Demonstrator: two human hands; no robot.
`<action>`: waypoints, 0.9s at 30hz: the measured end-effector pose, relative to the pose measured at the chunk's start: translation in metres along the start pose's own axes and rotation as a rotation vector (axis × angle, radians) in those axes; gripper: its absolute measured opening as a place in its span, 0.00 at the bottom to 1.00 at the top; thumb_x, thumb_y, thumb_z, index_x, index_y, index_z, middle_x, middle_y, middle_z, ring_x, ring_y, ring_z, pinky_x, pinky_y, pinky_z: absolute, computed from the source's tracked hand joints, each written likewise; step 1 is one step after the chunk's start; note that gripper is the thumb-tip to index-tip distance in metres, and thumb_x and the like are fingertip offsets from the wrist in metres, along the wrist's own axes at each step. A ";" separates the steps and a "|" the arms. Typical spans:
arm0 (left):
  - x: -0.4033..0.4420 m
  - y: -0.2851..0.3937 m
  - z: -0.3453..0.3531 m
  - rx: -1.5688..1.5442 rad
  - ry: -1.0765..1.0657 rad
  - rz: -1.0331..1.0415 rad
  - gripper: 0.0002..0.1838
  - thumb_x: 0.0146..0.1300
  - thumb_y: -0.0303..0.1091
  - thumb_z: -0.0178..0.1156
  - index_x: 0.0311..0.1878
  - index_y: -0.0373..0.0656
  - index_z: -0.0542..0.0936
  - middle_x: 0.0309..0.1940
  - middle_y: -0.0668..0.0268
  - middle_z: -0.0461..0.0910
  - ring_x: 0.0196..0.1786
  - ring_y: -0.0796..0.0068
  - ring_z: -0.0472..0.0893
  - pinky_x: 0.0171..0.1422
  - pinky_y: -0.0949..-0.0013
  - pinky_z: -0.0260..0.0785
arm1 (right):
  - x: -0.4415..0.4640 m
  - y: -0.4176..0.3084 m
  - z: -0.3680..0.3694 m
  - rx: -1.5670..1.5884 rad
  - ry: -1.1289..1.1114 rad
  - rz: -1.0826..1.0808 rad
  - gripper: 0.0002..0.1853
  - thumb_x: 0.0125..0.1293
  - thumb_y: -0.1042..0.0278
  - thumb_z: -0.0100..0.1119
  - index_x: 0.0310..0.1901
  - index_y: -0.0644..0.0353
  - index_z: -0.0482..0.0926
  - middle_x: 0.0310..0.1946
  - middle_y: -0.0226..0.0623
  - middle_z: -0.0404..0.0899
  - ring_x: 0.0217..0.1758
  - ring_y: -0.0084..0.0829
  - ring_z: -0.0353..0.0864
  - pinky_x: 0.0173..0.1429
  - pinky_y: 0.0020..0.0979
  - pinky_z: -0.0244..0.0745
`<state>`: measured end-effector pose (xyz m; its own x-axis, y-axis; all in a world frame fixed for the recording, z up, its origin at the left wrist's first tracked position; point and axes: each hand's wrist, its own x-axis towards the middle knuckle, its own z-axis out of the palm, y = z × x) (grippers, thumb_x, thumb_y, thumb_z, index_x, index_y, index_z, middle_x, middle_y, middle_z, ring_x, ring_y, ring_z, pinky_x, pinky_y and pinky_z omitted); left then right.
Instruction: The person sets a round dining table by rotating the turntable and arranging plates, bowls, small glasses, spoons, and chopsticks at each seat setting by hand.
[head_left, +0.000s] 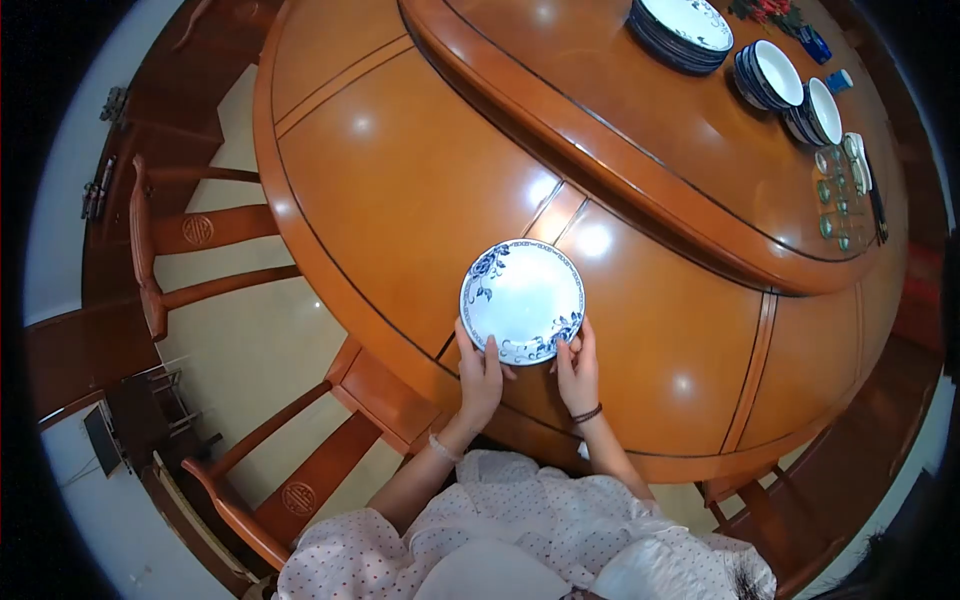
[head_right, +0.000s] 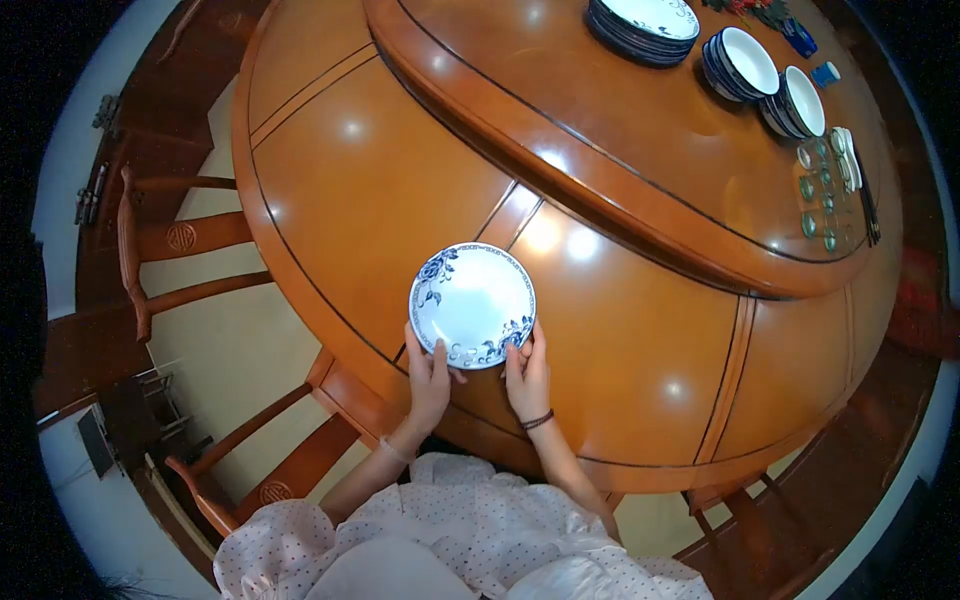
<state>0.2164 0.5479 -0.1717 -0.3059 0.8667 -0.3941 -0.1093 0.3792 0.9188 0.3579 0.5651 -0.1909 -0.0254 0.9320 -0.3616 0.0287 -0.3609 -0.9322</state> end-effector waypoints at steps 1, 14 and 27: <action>0.004 -0.014 0.009 -0.037 -0.022 0.016 0.25 0.67 0.28 0.40 0.64 0.36 0.44 0.35 0.57 0.73 0.17 0.81 0.73 0.18 0.81 0.66 | 0.004 0.010 -0.009 -0.007 0.010 -0.005 0.27 0.66 0.76 0.44 0.64 0.63 0.49 0.32 0.32 0.73 0.23 0.14 0.67 0.25 0.16 0.64; 0.018 -0.025 0.005 -0.143 -0.120 -0.105 0.35 0.66 0.33 0.45 0.67 0.41 0.35 0.25 0.60 0.75 0.12 0.80 0.70 0.12 0.80 0.61 | 0.067 -0.066 -0.048 -1.126 0.382 -0.372 0.29 0.62 0.64 0.48 0.63 0.62 0.56 0.47 0.51 0.70 0.55 0.44 0.65 0.55 0.42 0.61; 0.010 -0.008 -0.017 -0.032 0.081 0.172 0.25 0.66 0.30 0.45 0.62 0.36 0.50 0.16 0.72 0.66 0.19 0.87 0.62 0.22 0.82 0.54 | 0.167 -0.075 -0.048 -1.745 0.557 -0.104 0.28 0.64 0.69 0.36 0.65 0.66 0.49 0.67 0.53 0.47 0.70 0.46 0.48 0.70 0.41 0.43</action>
<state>0.1978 0.5477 -0.1821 -0.3973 0.8885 -0.2295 -0.0782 0.2164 0.9732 0.3996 0.7495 -0.1807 0.1909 0.9786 0.0765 0.9427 -0.2045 0.2637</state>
